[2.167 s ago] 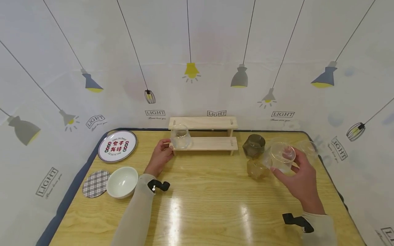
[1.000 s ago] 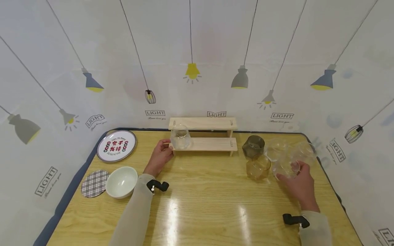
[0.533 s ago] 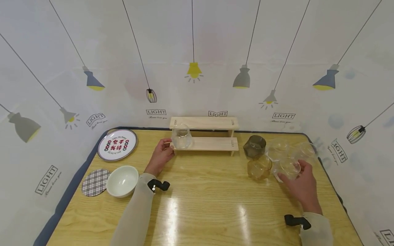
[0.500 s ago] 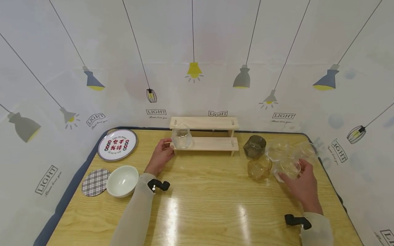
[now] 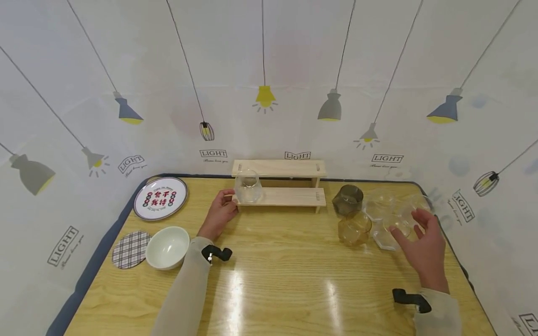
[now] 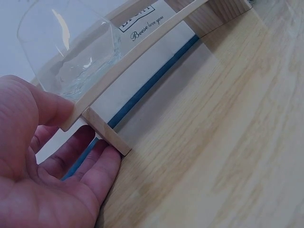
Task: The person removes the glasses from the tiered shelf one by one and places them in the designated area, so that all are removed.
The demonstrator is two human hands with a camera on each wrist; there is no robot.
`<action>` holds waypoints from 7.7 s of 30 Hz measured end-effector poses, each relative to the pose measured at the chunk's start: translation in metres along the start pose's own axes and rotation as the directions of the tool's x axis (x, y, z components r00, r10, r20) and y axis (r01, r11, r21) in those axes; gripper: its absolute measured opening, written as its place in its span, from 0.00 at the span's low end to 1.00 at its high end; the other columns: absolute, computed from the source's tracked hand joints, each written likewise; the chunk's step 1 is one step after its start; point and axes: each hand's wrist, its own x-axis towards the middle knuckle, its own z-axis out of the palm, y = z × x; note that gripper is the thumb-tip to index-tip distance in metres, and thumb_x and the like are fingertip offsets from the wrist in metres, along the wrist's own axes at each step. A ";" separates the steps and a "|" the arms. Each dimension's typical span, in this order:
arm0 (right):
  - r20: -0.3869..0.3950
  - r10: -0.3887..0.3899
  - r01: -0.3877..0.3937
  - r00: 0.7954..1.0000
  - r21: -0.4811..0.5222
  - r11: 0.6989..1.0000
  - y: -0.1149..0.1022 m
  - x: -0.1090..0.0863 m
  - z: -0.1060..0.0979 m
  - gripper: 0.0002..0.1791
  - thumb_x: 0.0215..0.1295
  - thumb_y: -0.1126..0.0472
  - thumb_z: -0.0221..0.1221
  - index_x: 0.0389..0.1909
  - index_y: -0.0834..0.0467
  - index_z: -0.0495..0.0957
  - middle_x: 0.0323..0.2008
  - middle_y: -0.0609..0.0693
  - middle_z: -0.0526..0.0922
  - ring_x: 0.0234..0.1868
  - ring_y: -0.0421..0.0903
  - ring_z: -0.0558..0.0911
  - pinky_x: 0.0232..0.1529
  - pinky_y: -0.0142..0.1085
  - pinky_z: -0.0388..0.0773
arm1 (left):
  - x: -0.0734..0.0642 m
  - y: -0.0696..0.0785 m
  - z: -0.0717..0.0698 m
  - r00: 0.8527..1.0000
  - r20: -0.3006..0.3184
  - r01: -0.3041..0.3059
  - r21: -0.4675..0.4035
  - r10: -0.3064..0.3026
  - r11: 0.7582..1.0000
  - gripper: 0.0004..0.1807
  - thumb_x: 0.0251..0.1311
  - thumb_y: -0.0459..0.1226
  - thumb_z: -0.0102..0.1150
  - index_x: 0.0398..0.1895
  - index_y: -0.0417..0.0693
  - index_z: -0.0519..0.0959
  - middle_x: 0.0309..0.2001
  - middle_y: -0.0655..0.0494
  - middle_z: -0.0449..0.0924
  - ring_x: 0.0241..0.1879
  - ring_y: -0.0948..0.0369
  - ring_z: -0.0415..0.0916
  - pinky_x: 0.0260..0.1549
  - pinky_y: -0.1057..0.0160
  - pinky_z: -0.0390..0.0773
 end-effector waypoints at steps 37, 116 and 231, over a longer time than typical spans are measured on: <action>0.159 -0.441 0.380 0.883 0.309 0.872 -0.142 0.006 0.126 0.36 0.67 0.63 0.71 0.73 0.62 0.67 0.70 0.58 0.72 0.73 0.58 0.71 0.75 0.51 0.69 | 0.001 0.000 0.002 1.000 0.006 -0.018 -0.010 0.018 1.000 0.18 0.74 0.28 0.56 0.64 0.43 0.72 0.49 0.49 0.71 0.44 0.61 0.74 0.43 0.62 0.80; 0.367 -0.484 0.302 0.794 0.451 0.839 -0.191 -0.027 0.232 0.47 0.54 0.50 0.81 0.75 0.48 0.71 0.66 0.54 0.78 0.63 0.58 0.80 0.52 0.53 0.87 | 0.001 0.002 -0.002 1.000 0.009 -0.009 -0.002 0.009 1.000 0.19 0.73 0.28 0.54 0.64 0.44 0.72 0.54 0.43 0.74 0.47 0.57 0.76 0.41 0.63 0.81; -0.290 0.196 -0.227 0.937 -0.077 0.971 0.022 0.008 -0.043 0.37 0.74 0.45 0.62 0.80 0.49 0.64 0.79 0.52 0.66 0.81 0.50 0.64 0.80 0.45 0.63 | -0.015 0.017 -0.005 0.999 -0.044 -0.004 0.328 0.019 0.945 0.15 0.77 0.38 0.56 0.63 0.52 0.75 0.55 0.44 0.78 0.52 0.51 0.81 0.49 0.57 0.83</action>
